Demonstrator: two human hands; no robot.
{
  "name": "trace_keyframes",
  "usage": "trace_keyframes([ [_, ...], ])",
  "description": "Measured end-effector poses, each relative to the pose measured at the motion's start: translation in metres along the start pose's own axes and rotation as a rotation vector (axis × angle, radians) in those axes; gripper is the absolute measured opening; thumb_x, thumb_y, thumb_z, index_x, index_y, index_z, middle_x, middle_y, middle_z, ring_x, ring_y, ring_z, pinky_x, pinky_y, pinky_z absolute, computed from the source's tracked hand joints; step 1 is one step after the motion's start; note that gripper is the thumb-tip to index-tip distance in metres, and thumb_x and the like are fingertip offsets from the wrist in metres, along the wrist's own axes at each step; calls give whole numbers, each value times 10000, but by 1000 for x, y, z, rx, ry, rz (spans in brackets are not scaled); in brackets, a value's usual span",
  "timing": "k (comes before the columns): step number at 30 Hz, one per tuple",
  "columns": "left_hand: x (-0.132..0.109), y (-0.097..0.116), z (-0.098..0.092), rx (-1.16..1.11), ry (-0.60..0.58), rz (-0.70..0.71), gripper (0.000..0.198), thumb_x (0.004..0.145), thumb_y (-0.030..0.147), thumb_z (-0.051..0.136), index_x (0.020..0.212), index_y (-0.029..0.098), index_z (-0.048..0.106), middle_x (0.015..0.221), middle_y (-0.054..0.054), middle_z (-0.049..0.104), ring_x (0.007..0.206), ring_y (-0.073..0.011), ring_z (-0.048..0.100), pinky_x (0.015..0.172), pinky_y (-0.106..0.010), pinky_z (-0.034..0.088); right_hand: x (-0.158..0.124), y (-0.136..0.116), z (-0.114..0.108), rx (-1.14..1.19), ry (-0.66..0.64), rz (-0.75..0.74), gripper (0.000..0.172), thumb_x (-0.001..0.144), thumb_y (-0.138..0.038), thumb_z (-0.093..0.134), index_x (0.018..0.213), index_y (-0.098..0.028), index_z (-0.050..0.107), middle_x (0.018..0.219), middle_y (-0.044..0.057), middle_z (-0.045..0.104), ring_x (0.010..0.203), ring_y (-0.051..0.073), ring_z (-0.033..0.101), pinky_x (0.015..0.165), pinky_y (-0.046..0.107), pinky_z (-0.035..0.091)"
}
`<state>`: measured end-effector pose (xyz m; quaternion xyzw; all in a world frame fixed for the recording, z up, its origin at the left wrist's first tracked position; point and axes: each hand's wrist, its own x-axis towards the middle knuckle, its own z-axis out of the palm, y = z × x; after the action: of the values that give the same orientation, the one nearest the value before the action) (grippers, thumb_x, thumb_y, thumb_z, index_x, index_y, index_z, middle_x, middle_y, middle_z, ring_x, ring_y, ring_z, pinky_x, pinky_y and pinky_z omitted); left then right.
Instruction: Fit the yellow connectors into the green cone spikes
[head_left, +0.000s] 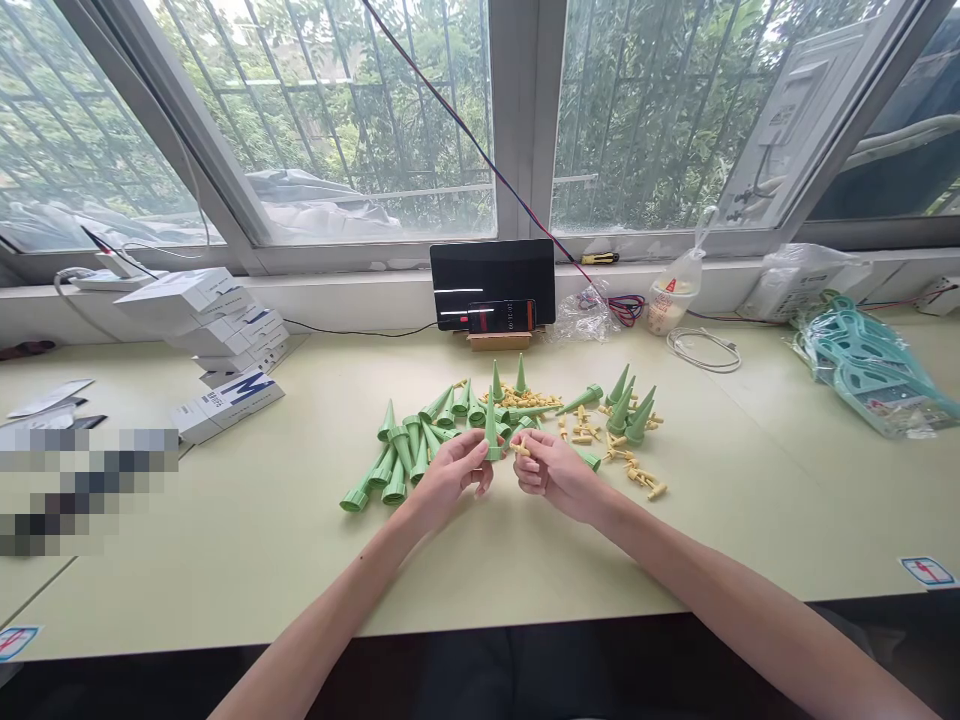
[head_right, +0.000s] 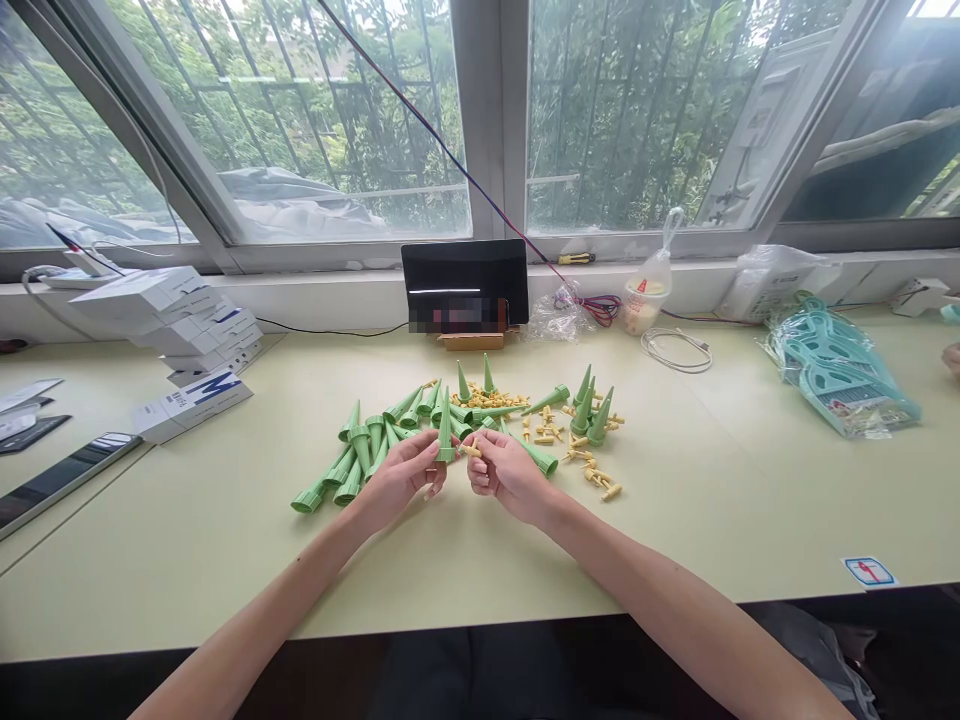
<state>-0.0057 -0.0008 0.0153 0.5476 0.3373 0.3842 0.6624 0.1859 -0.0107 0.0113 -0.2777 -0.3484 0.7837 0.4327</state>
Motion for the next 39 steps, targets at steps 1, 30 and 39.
trace_keyframes([
  [1, 0, 0, 0, -5, -3, -2, 328, 918, 427, 607, 1089, 150, 647, 891, -54, 587, 569, -80, 490, 501, -229, 400, 0, 0, 0, -1, 15, -7, 341, 801, -460, 748, 821, -195, 534, 540, -88, 349, 481, 71, 265, 477, 224, 185],
  [30, 0, 0, 1, -25, -22, -17, 347, 920, 431, 591, 1129, 166, 672, 950, -94, 646, 577, -93, 500, 499, -230, 391, -2, 1, 3, -161, 90, -138, 353, 781, -489, 763, 824, -183, 593, 679, -42, 532, 492, 58, 355, 479, 236, 292],
  [39, 0, 2, 1, 5, -18, -13, 353, 918, 452, 590, 1095, 157, 670, 917, -81, 617, 583, -92, 487, 495, -221, 381, -3, 0, 4, -326, 105, -193, 325, 806, -478, 730, 874, -175, 637, 703, -19, 562, 524, 79, 419, 509, 255, 369],
])
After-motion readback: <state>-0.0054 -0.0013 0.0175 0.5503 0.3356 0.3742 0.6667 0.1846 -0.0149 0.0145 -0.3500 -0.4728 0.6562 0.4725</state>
